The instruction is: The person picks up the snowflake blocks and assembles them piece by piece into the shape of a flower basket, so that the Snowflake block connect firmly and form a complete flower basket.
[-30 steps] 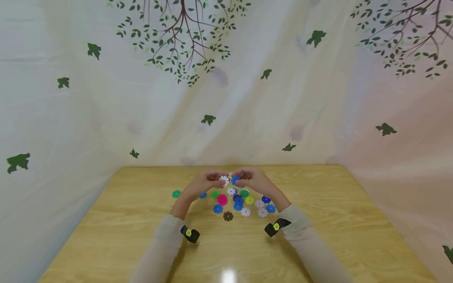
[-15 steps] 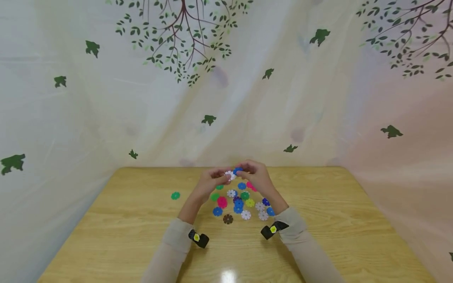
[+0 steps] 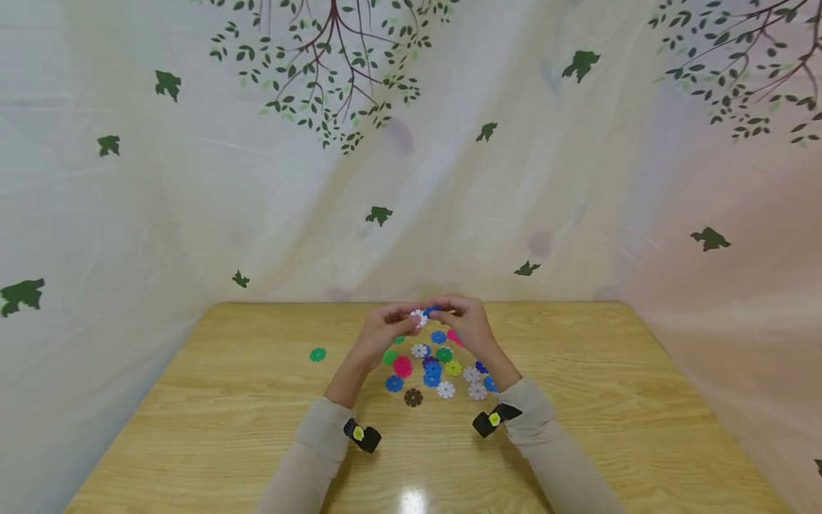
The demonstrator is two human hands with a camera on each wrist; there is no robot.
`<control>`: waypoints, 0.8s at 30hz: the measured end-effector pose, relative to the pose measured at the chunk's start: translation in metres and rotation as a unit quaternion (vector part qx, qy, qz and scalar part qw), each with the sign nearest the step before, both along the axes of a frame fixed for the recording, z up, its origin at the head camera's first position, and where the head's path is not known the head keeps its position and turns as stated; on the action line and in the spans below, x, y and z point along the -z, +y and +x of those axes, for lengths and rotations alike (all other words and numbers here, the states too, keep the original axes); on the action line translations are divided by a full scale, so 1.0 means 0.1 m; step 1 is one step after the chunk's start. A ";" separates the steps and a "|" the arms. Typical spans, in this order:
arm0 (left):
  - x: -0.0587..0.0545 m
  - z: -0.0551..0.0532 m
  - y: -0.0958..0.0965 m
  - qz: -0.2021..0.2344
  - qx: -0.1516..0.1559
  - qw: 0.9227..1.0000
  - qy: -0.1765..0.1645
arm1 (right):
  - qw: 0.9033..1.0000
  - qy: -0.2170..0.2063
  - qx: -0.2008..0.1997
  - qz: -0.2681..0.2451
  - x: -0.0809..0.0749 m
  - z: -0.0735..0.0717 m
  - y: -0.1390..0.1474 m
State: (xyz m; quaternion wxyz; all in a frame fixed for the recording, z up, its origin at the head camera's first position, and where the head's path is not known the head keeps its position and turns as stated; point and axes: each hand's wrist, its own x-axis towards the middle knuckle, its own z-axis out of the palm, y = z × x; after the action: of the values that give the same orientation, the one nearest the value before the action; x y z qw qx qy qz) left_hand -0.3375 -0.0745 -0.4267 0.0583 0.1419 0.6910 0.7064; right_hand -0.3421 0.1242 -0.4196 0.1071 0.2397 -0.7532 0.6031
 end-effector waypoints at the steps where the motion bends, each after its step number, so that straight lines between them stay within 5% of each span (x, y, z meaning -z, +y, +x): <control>1: 0.00 0.00 0.01 0.002 -0.001 1.000 -0.004 | 1.000 0.003 0.002 -0.002 0.00 0.00 0.00; 13: 0.00 0.03 0.04 -0.004 -0.021 1.000 -0.001 | 0.997 0.025 0.064 -0.047 0.08 0.03 -0.14; 24: 0.02 -0.01 0.02 -0.010 -0.015 1.000 -0.007 | 0.998 0.027 0.035 -0.035 0.12 -0.01 -0.14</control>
State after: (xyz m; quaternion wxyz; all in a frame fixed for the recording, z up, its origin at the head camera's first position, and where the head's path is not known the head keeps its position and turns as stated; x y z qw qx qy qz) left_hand -0.3385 -0.0726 -0.4289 0.0541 0.1255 0.6996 0.7013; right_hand -0.3430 0.1098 -0.4313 0.1564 0.2253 -0.7363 0.6185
